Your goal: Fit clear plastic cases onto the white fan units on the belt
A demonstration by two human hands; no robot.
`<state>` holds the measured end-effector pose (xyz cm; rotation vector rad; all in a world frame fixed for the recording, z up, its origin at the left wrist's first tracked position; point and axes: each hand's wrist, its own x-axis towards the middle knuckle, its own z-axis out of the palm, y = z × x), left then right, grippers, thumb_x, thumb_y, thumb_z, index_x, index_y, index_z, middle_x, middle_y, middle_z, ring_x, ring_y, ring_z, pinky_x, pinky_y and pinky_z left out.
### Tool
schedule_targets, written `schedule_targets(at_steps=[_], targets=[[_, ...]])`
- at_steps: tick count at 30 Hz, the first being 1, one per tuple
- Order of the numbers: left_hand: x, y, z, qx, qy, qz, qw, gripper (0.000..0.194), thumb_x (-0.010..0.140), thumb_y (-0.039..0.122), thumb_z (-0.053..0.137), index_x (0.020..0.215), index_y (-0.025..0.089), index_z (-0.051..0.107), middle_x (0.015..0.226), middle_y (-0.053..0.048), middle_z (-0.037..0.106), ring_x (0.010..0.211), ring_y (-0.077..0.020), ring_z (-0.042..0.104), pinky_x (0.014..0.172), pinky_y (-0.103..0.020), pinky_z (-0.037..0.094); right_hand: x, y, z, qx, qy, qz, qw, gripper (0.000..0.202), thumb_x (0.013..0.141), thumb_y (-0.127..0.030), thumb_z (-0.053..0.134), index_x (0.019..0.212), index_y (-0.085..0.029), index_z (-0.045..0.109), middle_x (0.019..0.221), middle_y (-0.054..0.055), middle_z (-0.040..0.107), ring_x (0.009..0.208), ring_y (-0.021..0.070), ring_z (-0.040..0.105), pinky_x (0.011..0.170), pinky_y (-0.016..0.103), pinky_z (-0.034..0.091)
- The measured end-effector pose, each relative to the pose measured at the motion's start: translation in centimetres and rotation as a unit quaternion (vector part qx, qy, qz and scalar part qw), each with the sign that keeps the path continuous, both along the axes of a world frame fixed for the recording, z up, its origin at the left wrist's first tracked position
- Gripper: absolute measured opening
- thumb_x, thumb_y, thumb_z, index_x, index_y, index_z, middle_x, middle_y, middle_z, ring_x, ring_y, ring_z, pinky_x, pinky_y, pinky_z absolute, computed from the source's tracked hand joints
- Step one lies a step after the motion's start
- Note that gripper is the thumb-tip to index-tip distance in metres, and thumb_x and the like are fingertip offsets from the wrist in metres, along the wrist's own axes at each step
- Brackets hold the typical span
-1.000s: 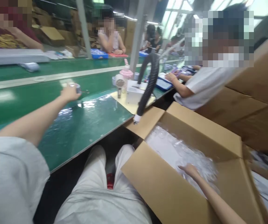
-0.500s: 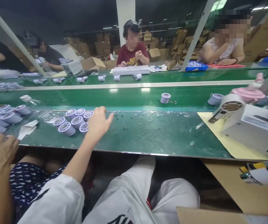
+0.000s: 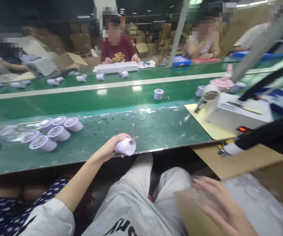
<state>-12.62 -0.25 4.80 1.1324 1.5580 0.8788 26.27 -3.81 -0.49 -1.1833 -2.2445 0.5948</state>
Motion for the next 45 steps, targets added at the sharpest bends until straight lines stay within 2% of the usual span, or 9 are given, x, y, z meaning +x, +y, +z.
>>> schedule_targets(at_steps=[3,6,12,21,29,34,39,43,45], targets=[[6.1,1.2,-1.3,-0.073,-0.16,-0.156,0.972,0.04,0.079,0.051,0.049,0.091,0.014,0.06,0.077,-0.006,0.062,0.054,-0.0124,0.053,0.044,-0.023,0.041,-4.1,-0.4,1.5,0.088,-0.037,0.05,0.994,0.048,0.094,-0.031,0.053,0.141,-0.029,0.048,0.131,0.017,0.05,0.115,0.0329,0.059,0.088,0.046,0.056],[10.0,1.7,-2.3,-0.11,-0.231,-0.275,0.927,0.034,0.08,0.046,0.058,0.091,0.014,0.063,0.082,-0.005,0.063,0.063,-0.0118,0.054,0.053,-0.022,0.042,-6.5,0.3,2.5,0.158,-0.096,-0.006,0.983,0.046,0.093,-0.024,0.054,0.139,-0.022,0.052,0.139,0.02,0.042,0.115,0.035,0.055,0.088,0.05,0.055],[12.6,1.6,-2.1,0.095,0.006,-0.414,0.905,0.019,0.087,0.033,0.057,0.094,0.018,0.066,0.097,-0.004,0.064,0.087,-0.0168,0.058,0.081,-0.029,0.046,-5.1,-0.2,3.4,0.083,-0.138,-0.068,0.985,0.028,0.08,-0.007,0.063,0.104,-0.021,0.071,0.132,0.015,0.051,0.109,0.0324,0.056,0.08,0.044,0.057],[13.1,1.2,-1.7,0.158,0.086,-0.419,0.89,0.021,0.092,0.031,0.051,0.098,0.019,0.068,0.099,-0.005,0.064,0.092,-0.0182,0.06,0.085,-0.03,0.046,-4.4,-0.7,3.4,0.138,-0.153,-0.081,0.975,0.041,0.085,-0.01,0.06,0.123,-0.022,0.065,0.138,0.016,0.047,0.111,0.0336,0.054,0.079,0.046,0.057],[13.3,0.7,-3.1,0.218,0.068,-0.353,0.907,0.049,0.068,0.049,0.08,0.105,0.02,0.07,0.097,-0.005,0.057,0.09,-0.0198,0.058,0.081,-0.033,0.049,-3.9,-0.5,2.7,-0.131,0.024,-0.046,0.99,0.002,0.085,-0.021,0.069,0.085,-0.02,0.067,0.121,0.009,0.051,0.108,0.025,0.058,0.084,0.038,0.053],[13.2,1.2,-5.2,0.274,0.03,-0.357,0.892,0.071,0.053,0.05,0.087,0.116,0.023,0.069,0.119,-0.012,0.055,0.112,-0.0278,0.056,0.099,-0.044,0.047,-4.0,-0.8,3.6,-0.215,0.208,-0.115,0.947,0.025,0.089,-0.032,0.062,0.067,-0.019,0.064,0.103,0.007,0.057,0.093,0.0205,0.06,0.07,0.029,0.05],[13.4,1.0,-5.0,0.206,-0.045,-0.438,0.874,0.071,0.065,0.04,0.084,0.131,0.027,0.06,0.135,-0.014,0.056,0.124,-0.03,0.054,0.102,-0.045,0.047,-3.8,-0.2,3.2,-0.233,0.328,-0.165,0.9,0.025,0.079,-0.029,0.07,0.056,-0.02,0.065,0.092,0.005,0.066,0.089,0.0204,0.063,0.073,0.03,0.05],[13.6,0.4,-4.3,0.117,-0.146,-0.414,0.891,0.068,0.071,0.03,0.081,0.133,0.024,0.057,0.131,-0.014,0.061,0.113,-0.0256,0.063,0.094,-0.037,0.053,-3.2,0.0,2.8,-0.285,0.401,-0.158,0.856,0.023,0.078,-0.035,0.076,0.058,-0.023,0.07,0.098,0.005,0.072,0.094,0.0232,0.066,0.071,0.031,0.055],[13.6,0.2,-4.2,0.074,-0.189,-0.388,0.899,0.068,0.069,0.027,0.082,0.132,0.022,0.057,0.133,-0.014,0.059,0.112,-0.025,0.063,0.094,-0.036,0.053,-3.0,-0.2,2.8,-0.277,0.389,-0.111,0.872,0.014,0.077,-0.035,0.079,0.068,-0.025,0.074,0.108,0.005,0.072,0.107,0.0265,0.064,0.083,0.035,0.056]])
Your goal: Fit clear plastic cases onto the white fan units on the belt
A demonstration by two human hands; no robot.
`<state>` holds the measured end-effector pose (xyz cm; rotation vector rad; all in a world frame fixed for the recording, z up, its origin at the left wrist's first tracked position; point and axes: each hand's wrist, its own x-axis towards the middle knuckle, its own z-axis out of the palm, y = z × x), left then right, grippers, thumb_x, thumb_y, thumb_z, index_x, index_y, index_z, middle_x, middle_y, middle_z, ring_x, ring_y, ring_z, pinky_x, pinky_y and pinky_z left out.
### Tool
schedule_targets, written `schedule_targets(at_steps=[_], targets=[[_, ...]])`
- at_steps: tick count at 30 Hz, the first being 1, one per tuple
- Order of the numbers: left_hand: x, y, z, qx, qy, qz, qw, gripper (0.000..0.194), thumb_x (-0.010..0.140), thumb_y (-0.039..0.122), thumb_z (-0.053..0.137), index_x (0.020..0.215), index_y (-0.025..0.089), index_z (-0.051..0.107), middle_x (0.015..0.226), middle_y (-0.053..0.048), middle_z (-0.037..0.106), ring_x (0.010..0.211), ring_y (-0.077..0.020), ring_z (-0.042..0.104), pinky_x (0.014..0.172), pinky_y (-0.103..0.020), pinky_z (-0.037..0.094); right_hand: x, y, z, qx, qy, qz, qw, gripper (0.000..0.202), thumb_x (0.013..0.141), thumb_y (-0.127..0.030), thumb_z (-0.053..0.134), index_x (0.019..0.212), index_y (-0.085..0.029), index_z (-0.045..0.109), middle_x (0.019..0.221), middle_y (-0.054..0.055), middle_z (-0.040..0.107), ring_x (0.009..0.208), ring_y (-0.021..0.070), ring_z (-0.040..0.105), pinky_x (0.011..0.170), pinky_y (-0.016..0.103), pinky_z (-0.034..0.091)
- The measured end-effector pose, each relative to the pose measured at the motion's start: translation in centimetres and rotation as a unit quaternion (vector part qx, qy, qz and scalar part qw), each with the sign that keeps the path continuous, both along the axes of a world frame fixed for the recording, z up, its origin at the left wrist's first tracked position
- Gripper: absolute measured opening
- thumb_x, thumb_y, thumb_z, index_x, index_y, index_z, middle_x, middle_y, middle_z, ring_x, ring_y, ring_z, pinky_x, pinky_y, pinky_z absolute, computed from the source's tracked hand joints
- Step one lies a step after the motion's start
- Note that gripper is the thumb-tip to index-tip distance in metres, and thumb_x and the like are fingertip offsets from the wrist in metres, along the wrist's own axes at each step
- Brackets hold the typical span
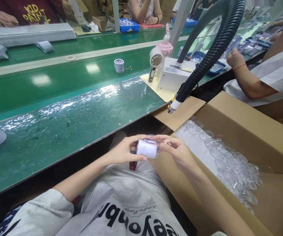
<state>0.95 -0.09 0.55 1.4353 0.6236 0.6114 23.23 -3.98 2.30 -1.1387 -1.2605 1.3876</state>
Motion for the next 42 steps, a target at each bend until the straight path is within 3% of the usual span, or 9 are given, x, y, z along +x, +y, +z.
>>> schedule_targets(at_steps=[1,5,11,16,21,25,31,36,42], targets=[[0.0,-0.1,0.0,-0.03,-0.01,0.011,0.999,0.067,0.069,0.026,0.083,0.131,0.022,0.057,0.135,-0.013,0.058,0.112,-0.0245,0.063,0.093,-0.035,0.053,0.1,-0.2,0.0,0.028,-0.028,0.025,0.999,0.009,0.074,-0.033,0.082,0.079,-0.026,0.076,0.116,0.005,0.07,0.115,0.0281,0.061,0.093,0.039,0.053],[-0.2,0.0,-0.2,-0.14,-0.034,0.034,0.989,0.067,0.069,0.028,0.083,0.129,0.022,0.056,0.133,-0.013,0.058,0.107,-0.0243,0.064,0.084,-0.035,0.057,0.2,-0.9,-0.6,0.134,-0.164,0.072,0.975,0.049,0.074,-0.021,0.084,0.119,-0.032,0.068,0.137,0.005,0.058,0.13,0.0283,0.05,0.112,0.047,0.039],[1.6,3.2,-1.0,-0.167,-0.004,0.006,0.986,0.082,0.062,0.02,0.087,0.136,0.02,0.05,0.131,-0.013,0.06,0.106,-0.0219,0.065,0.094,-0.035,0.051,1.2,0.3,-4.5,0.081,0.012,0.015,0.997,0.045,0.073,-0.018,0.083,0.112,-0.031,0.065,0.133,0.004,0.06,0.127,0.0247,0.053,0.102,0.04,0.05],[6.4,8.3,-0.8,-0.146,0.025,0.004,0.989,0.063,0.065,0.035,0.085,0.121,0.015,0.064,0.123,-0.013,0.067,0.11,-0.0248,0.063,0.095,-0.036,0.048,2.8,3.8,-8.0,0.075,0.103,-0.117,0.985,0.053,0.061,-0.028,0.089,0.103,-0.025,0.057,0.125,0.007,0.062,0.111,0.0253,0.062,0.092,0.04,0.055],[10.4,12.1,-0.1,-0.117,0.057,-0.011,0.991,0.059,0.063,0.044,0.084,0.111,0.012,0.069,0.112,-0.014,0.071,0.102,-0.0251,0.065,0.09,-0.037,0.047,3.6,6.5,-9.8,0.12,0.128,-0.202,0.963,0.057,0.061,-0.033,0.087,0.104,-0.026,0.051,0.123,0.007,0.06,0.109,0.0235,0.062,0.096,0.04,0.051],[10.9,13.2,0.1,-0.113,0.07,-0.02,0.991,0.061,0.06,0.046,0.085,0.108,0.012,0.07,0.114,-0.014,0.07,0.103,-0.0253,0.065,0.091,-0.037,0.047,3.6,7.3,-10.1,0.122,0.149,-0.211,0.958,0.055,0.062,-0.028,0.086,0.104,-0.025,0.051,0.126,0.007,0.059,0.109,0.0229,0.062,0.095,0.039,0.051],[9.2,13.0,0.4,-0.111,0.072,-0.028,0.991,0.06,0.066,0.045,0.082,0.116,0.015,0.067,0.119,-0.013,0.069,0.108,-0.024,0.063,0.094,-0.035,0.046,3.2,8.1,-9.7,0.101,0.156,-0.183,0.965,0.057,0.055,-0.028,0.088,0.1,-0.025,0.052,0.123,0.007,0.061,0.106,0.0238,0.062,0.088,0.037,0.055],[8.0,12.7,0.9,-0.098,0.076,-0.017,0.992,0.054,0.071,0.042,0.078,0.116,0.013,0.065,0.114,-0.013,0.07,0.104,-0.0225,0.064,0.09,-0.035,0.047,2.7,8.1,-9.4,0.103,0.137,-0.152,0.973,0.057,0.06,-0.03,0.087,0.104,-0.026,0.051,0.12,0.007,0.062,0.104,0.0224,0.063,0.091,0.038,0.055],[5.4,9.5,1.0,-0.088,0.06,-0.014,0.994,0.062,0.069,0.028,0.081,0.125,0.016,0.056,0.125,-0.013,0.063,0.11,-0.0213,0.062,0.095,-0.035,0.048,2.5,4.9,-7.1,0.115,0.093,-0.097,0.984,0.047,0.065,-0.029,0.087,0.101,-0.025,0.057,0.131,0.008,0.058,0.12,0.0257,0.058,0.098,0.042,0.053]])
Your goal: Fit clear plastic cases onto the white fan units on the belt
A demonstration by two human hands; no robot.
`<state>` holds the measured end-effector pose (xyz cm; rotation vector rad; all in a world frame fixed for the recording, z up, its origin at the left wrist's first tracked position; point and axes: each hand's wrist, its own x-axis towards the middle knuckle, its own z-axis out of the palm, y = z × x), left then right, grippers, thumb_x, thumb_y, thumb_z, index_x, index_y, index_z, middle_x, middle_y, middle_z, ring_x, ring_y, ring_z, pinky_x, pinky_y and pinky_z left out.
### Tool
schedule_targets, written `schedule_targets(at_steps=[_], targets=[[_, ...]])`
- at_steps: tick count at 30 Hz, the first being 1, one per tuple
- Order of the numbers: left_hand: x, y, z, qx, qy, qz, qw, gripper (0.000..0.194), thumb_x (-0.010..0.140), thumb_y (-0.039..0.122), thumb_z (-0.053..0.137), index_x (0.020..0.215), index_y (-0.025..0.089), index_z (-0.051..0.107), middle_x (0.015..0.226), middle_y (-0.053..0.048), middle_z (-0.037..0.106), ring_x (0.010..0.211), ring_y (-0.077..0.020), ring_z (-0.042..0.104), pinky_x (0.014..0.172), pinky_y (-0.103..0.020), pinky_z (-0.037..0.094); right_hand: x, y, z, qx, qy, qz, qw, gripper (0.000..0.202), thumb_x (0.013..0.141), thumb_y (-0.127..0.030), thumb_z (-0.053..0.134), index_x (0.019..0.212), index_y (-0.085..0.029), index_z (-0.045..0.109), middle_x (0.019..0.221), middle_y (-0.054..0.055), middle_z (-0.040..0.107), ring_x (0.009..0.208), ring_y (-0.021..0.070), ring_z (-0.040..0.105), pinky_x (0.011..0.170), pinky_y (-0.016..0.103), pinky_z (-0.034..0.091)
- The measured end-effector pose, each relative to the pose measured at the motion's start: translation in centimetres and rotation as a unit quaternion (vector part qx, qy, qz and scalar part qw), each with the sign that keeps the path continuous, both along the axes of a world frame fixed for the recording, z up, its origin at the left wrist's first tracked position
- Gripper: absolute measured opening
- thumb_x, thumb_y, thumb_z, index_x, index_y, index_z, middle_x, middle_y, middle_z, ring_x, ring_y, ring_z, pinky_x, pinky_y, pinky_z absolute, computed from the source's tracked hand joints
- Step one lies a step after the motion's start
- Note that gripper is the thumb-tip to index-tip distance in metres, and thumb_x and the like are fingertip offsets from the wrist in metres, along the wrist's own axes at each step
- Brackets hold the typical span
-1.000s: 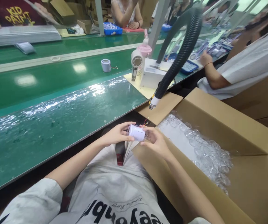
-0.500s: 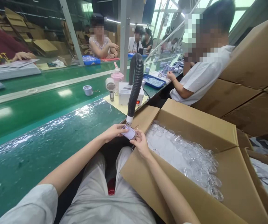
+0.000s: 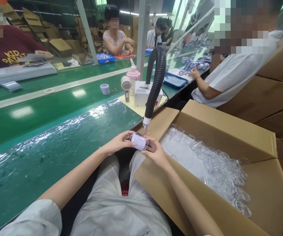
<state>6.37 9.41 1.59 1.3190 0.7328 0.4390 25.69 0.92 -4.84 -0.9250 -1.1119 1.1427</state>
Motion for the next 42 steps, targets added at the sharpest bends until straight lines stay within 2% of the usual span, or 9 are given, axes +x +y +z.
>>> schedule_targets(at_steps=[3,6,9,12,16,20,31,37,42], targets=[[-1.8,-3.3,-0.2,0.022,-0.031,-0.029,0.999,0.072,0.068,0.022,0.082,0.133,0.021,0.05,0.133,-0.013,0.058,0.114,-0.0228,0.062,0.098,-0.037,0.05,0.0,-3.1,2.4,0.034,-0.112,0.029,0.993,0.039,0.073,-0.022,0.082,0.106,-0.026,0.062,0.134,0.007,0.058,0.129,0.0261,0.051,0.104,0.043,0.049],[-3.4,-6.4,0.0,0.047,-0.044,-0.043,0.997,0.071,0.07,0.019,0.081,0.135,0.025,0.051,0.138,-0.012,0.056,0.117,-0.0242,0.061,0.099,-0.037,0.051,0.0,-5.8,4.7,0.085,-0.255,0.063,0.961,0.036,0.081,-0.021,0.077,0.112,-0.028,0.061,0.136,0.006,0.057,0.126,0.0255,0.055,0.103,0.045,0.051],[-4.3,-8.7,0.4,0.052,-0.057,-0.043,0.996,0.072,0.07,0.017,0.082,0.135,0.027,0.053,0.141,-0.011,0.054,0.12,-0.0258,0.06,0.101,-0.038,0.05,-0.2,-7.5,5.9,0.092,-0.296,0.095,0.946,0.037,0.084,-0.025,0.076,0.117,-0.028,0.059,0.136,0.007,0.057,0.122,0.0259,0.058,0.101,0.045,0.054],[-4.9,-10.0,0.9,0.052,-0.069,-0.039,0.996,0.072,0.069,0.016,0.082,0.135,0.027,0.055,0.141,-0.012,0.055,0.121,-0.0275,0.06,0.101,-0.039,0.05,-0.5,-8.3,6.5,0.09,-0.305,0.114,0.941,0.038,0.084,-0.027,0.076,0.118,-0.028,0.057,0.136,0.007,0.057,0.119,0.026,0.06,0.099,0.045,0.057],[-5.4,-10.7,1.3,0.077,-0.073,-0.039,0.994,0.071,0.069,0.016,0.082,0.135,0.029,0.055,0.141,-0.01,0.055,0.122,-0.0269,0.06,0.1,-0.038,0.051,-1.0,-8.8,7.1,0.067,-0.281,0.125,0.949,0.043,0.081,-0.027,0.079,0.119,-0.029,0.057,0.129,0.006,0.061,0.118,0.0263,0.061,0.098,0.045,0.058],[-5.8,-10.8,1.5,0.114,-0.073,-0.037,0.99,0.072,0.069,0.017,0.082,0.135,0.029,0.055,0.14,-0.01,0.056,0.123,-0.0275,0.059,0.101,-0.039,0.05,-1.5,-9.0,7.9,0.009,-0.242,0.135,0.961,0.046,0.078,-0.026,0.082,0.116,-0.029,0.058,0.12,0.004,0.066,0.11,0.0255,0.066,0.094,0.043,0.06],[-6.5,-11.2,1.3,0.164,-0.055,-0.04,0.984,0.075,0.068,0.023,0.084,0.137,0.031,0.054,0.136,-0.009,0.057,0.123,-0.0267,0.057,0.103,-0.039,0.049,-2.0,-9.1,8.3,-0.077,-0.182,0.156,0.968,0.046,0.075,-0.027,0.083,0.114,-0.03,0.059,0.118,0.003,0.064,0.103,0.0233,0.067,0.085,0.035,0.062],[-6.7,-11.3,1.0,0.175,-0.041,-0.042,0.983,0.075,0.069,0.026,0.083,0.138,0.029,0.053,0.135,-0.01,0.057,0.122,-0.0268,0.057,0.104,-0.041,0.048,-2.3,-9.0,7.8,-0.155,-0.117,0.179,0.965,0.044,0.076,-0.038,0.081,0.111,-0.026,0.057,0.112,0.007,0.065,0.091,0.0226,0.068,0.073,0.032,0.061],[-6.7,-11.3,1.1,0.172,-0.044,-0.044,0.983,0.076,0.069,0.025,0.083,0.138,0.03,0.053,0.137,-0.01,0.055,0.125,-0.0276,0.055,0.104,-0.041,0.048,-2.4,-8.9,7.4,-0.185,-0.09,0.186,0.961,0.048,0.077,-0.049,0.079,0.11,-0.024,0.055,0.109,0.007,0.065,0.081,0.0197,0.067,0.068,0.03,0.058]])
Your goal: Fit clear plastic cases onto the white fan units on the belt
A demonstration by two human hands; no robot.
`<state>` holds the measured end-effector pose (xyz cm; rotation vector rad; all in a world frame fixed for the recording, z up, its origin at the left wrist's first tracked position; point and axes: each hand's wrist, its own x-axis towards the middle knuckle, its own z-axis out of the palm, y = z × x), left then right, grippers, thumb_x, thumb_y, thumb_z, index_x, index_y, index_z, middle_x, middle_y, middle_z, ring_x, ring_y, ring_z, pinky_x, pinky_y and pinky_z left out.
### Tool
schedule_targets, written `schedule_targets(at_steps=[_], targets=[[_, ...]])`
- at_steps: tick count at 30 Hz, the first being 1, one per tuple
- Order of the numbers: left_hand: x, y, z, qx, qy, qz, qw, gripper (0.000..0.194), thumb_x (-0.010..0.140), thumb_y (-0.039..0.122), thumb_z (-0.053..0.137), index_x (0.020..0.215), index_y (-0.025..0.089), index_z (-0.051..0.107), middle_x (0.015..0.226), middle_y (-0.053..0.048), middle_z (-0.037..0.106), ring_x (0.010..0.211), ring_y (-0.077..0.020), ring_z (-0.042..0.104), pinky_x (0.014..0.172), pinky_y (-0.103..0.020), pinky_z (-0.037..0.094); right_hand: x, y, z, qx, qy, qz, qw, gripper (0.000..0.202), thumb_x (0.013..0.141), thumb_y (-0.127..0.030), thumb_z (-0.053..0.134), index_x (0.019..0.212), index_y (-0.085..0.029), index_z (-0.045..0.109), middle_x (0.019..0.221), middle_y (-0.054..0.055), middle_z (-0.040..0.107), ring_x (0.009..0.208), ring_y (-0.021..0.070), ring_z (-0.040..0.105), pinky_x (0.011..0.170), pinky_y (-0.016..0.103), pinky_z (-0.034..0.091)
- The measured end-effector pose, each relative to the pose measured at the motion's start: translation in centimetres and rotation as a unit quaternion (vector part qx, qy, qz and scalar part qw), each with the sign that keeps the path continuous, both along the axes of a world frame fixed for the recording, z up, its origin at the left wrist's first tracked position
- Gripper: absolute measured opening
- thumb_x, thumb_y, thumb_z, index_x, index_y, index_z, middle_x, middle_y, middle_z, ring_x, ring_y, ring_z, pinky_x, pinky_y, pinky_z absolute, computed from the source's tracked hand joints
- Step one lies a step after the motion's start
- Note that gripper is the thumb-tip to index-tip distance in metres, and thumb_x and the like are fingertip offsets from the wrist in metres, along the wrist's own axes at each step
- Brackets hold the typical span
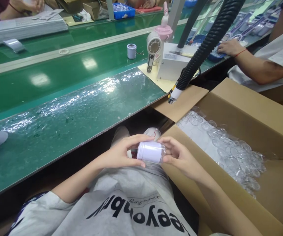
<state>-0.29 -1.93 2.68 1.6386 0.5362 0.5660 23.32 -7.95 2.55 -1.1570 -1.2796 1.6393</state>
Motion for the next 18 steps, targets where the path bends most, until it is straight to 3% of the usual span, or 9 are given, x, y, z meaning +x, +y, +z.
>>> schedule_targets(at_steps=[10,18], targets=[[-0.1,-0.1,-0.1,0.013,-0.005,-0.011,1.0,0.076,0.07,0.023,0.083,0.139,0.031,0.052,0.139,-0.009,0.055,0.129,-0.0264,0.053,0.107,-0.039,0.046,-0.6,0.0,-0.5,-0.061,0.069,0.003,0.996,0.046,0.081,-0.058,0.07,0.104,-0.022,0.054,0.083,0.002,0.067,0.065,0.0179,0.07,0.059,0.028,0.061],[0.0,-0.2,0.0,0.031,-0.018,-0.019,0.999,0.075,0.07,0.022,0.082,0.139,0.03,0.052,0.14,-0.01,0.055,0.132,-0.0289,0.051,0.108,-0.042,0.045,-1.4,-0.3,-1.0,-0.154,0.11,-0.01,0.982,0.057,0.076,-0.073,0.065,0.087,-0.019,0.05,0.059,-0.002,0.063,0.047,0.013,0.064,0.041,0.017,0.05]])
